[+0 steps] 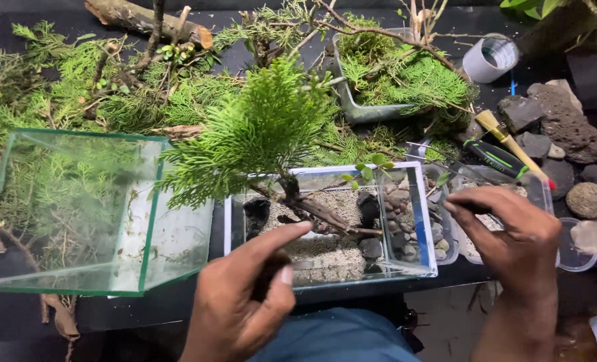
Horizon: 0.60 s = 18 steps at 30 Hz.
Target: Assembling a miniature landscape inside a glass tank using plants, rocks, and glue
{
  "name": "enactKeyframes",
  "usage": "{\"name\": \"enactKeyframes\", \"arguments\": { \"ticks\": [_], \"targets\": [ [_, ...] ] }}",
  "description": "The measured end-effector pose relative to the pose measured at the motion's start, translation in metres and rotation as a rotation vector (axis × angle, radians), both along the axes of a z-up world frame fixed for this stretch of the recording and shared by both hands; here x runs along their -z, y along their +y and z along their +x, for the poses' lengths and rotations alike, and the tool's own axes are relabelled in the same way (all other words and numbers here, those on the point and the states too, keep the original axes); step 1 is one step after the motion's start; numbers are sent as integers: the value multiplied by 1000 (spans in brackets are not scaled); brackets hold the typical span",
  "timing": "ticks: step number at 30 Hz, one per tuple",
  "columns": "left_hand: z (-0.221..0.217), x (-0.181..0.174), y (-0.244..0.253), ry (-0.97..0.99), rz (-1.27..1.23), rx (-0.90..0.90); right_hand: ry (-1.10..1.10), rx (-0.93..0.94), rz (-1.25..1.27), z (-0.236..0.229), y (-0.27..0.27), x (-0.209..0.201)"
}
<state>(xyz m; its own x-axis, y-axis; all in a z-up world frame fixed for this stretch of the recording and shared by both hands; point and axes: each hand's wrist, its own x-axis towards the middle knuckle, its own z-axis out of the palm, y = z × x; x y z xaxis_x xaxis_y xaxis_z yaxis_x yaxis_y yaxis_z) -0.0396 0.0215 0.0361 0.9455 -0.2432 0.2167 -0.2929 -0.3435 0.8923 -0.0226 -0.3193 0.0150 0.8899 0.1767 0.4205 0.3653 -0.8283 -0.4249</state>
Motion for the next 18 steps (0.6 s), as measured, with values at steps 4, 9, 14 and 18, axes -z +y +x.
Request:
{"name": "enactKeyframes", "arguments": {
  "ticks": [4, 9, 14, 18],
  "targets": [
    [-6, 12, 4, 19, -43, -87, -9, 27, -26, 2, -18, 19],
    [-8, 24, 14, -242, 52, -168, -198, -140, 97, 8, -24, 28],
    [0, 32, 11, -267, 0, -196, -139, -53, 32, 12, -24, 37],
    [6, 46, 13, -251, -26, -140, -119, -29, 45, 15, -35, 51]
  ]
}}
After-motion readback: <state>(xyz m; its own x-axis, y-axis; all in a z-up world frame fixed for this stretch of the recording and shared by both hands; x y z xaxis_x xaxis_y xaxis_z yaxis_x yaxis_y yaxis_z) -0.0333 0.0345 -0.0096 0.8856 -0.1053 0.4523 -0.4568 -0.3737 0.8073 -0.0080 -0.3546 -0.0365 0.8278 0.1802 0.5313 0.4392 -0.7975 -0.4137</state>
